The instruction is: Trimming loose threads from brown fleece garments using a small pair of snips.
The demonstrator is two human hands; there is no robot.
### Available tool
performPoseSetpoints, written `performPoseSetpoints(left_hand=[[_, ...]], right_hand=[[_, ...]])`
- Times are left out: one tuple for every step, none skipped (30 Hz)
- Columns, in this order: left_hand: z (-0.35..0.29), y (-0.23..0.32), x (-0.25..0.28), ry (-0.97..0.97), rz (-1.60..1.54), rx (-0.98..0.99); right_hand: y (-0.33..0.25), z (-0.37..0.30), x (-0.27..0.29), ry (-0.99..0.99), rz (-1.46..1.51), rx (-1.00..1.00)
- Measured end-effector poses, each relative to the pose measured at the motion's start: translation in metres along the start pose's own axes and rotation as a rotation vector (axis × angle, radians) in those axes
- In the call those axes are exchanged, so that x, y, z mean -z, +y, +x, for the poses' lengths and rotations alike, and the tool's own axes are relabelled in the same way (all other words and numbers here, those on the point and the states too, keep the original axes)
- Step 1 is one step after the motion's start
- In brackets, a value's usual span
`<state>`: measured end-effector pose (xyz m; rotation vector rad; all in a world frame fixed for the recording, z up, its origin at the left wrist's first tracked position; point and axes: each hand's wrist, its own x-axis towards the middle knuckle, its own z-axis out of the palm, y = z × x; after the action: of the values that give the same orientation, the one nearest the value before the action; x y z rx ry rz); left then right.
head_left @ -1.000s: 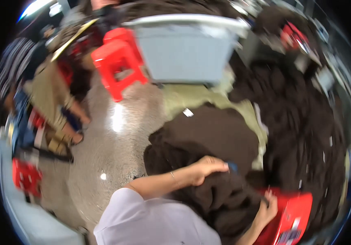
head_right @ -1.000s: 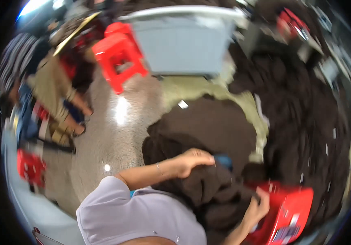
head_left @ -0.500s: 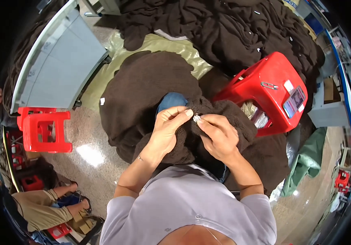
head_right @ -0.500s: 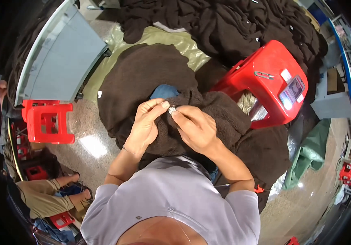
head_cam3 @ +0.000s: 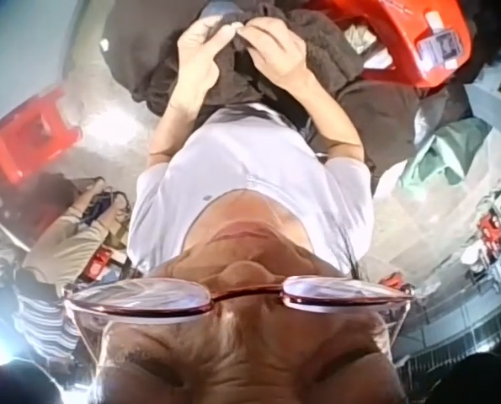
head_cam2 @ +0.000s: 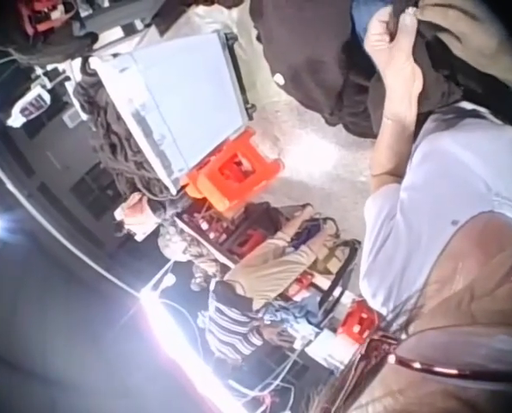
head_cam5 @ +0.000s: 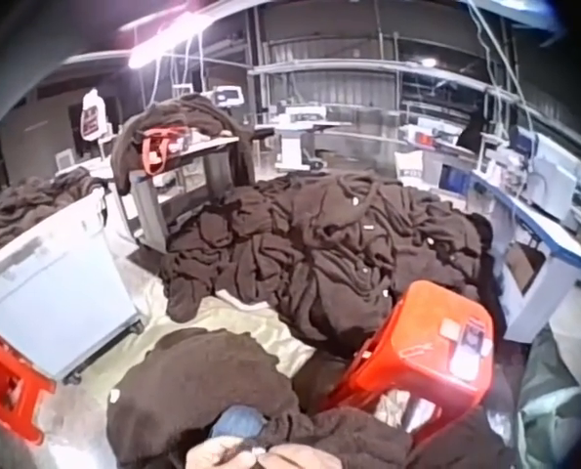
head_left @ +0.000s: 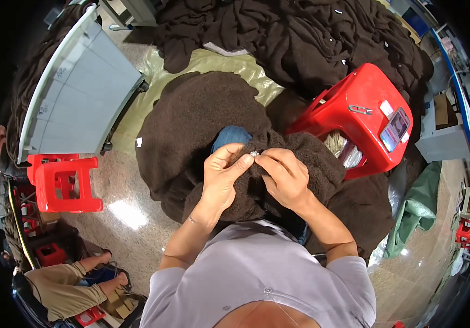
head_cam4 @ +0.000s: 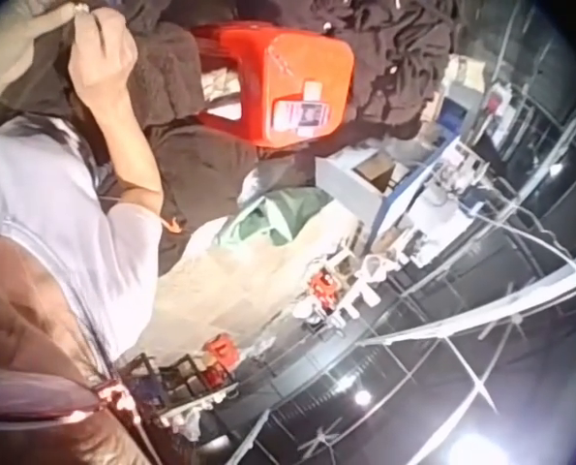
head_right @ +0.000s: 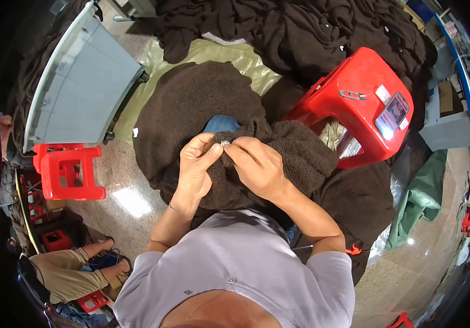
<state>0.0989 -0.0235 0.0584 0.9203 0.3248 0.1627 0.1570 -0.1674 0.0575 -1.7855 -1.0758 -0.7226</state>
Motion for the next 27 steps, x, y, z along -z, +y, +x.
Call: performPoseSetpoints(left_hand=[[0.0,0.0,0.0,0.017,0.043,-0.06],[0.0,0.001,0.003,0.016,0.044,-0.059],[0.002,0.002,0.009,-0.037,0.213,-0.149],[0.004,0.005,0.013,-0.09,0.382,-0.239],[0.004,0.009,0.014,-0.11,0.452,-0.291],[0.004,0.014,0.017,-0.109,0.454,-0.287],[0.004,0.019,0.022,-0.216,0.533,-0.308],[0.004,0.023,0.024,-0.325,0.612,-0.331],[0.002,0.024,0.024,-0.329,0.617,-0.314],[0.001,0.025,0.024,-0.326,0.619,-0.312],[0.0,0.026,0.024,-0.322,0.641,-0.328],[-0.001,0.027,0.023,-0.317,0.663,-0.344],[-0.003,0.026,0.022,-0.318,0.664,-0.34],[-0.007,0.024,0.017,-0.217,0.74,-0.424],[-0.01,0.021,0.013,-0.114,0.813,-0.508],[-0.014,0.012,0.012,-0.061,0.862,-0.648],[-0.016,0.004,0.008,-0.028,0.842,-0.767],[-0.016,-0.004,0.005,0.011,0.821,-0.888],[-0.017,-0.011,0.007,0.032,0.804,-0.888],[-0.019,-0.011,0.006,0.032,0.798,-0.892],[-0.02,-0.012,0.006,0.045,0.72,-0.722],[-0.02,-0.013,0.005,0.057,0.64,-0.553],[-0.019,-0.009,0.006,0.001,0.706,-0.529],[-0.016,-0.007,0.006,0.002,0.703,-0.536],[-0.013,-0.005,0.007,-0.058,0.748,-0.546],[-0.008,-0.004,0.006,-0.132,0.786,-0.562],[-0.006,0.005,0.008,-0.192,0.806,-0.506]], right_hand=[[-0.002,0.001,0.0,-0.056,0.045,-0.077],[-0.003,0.001,0.002,-0.114,0.09,-0.154],[-0.004,0.005,0.004,-0.165,0.142,-0.216],[-0.003,0.01,0.007,-0.164,0.141,-0.218],[0.001,0.014,0.009,-0.241,0.318,-0.372],[0.002,0.02,0.01,-0.316,0.499,-0.527],[-0.002,0.03,0.013,-0.357,0.587,-0.589],[0.003,0.03,0.015,-0.357,0.589,-0.591],[0.012,0.028,0.019,-0.525,0.585,-0.54],[0.015,0.027,0.021,-0.692,0.578,-0.485],[0.012,0.028,0.021,-0.705,0.566,-0.532],[0.01,0.026,0.02,-0.702,0.567,-0.536],[0.006,0.023,0.017,-0.627,0.582,-0.554],[0.002,0.022,0.014,-0.552,0.594,-0.566],[-0.006,0.019,0.012,-0.472,0.511,-0.581],[-0.014,0.014,0.009,-0.391,0.427,-0.594],[-0.019,0.012,0.006,-0.277,0.349,-0.514],[-0.022,0.008,0.0,-0.278,0.347,-0.51],[-0.025,0.004,-0.008,-0.127,0.231,-0.399],[-0.025,-0.001,-0.015,0.023,0.113,-0.285],[-0.022,-0.004,-0.019,0.024,0.028,-0.233],[-0.019,-0.006,-0.02,0.022,0.024,-0.229],[-0.018,-0.005,-0.019,0.009,-0.02,-0.201],[-0.018,-0.004,-0.019,-0.005,-0.064,-0.172],[-0.018,-0.007,-0.019,-0.04,-0.055,-0.175],[-0.018,-0.005,-0.018,-0.032,-0.068,-0.165],[-0.019,-0.002,-0.017,-0.065,0.023,-0.187]])
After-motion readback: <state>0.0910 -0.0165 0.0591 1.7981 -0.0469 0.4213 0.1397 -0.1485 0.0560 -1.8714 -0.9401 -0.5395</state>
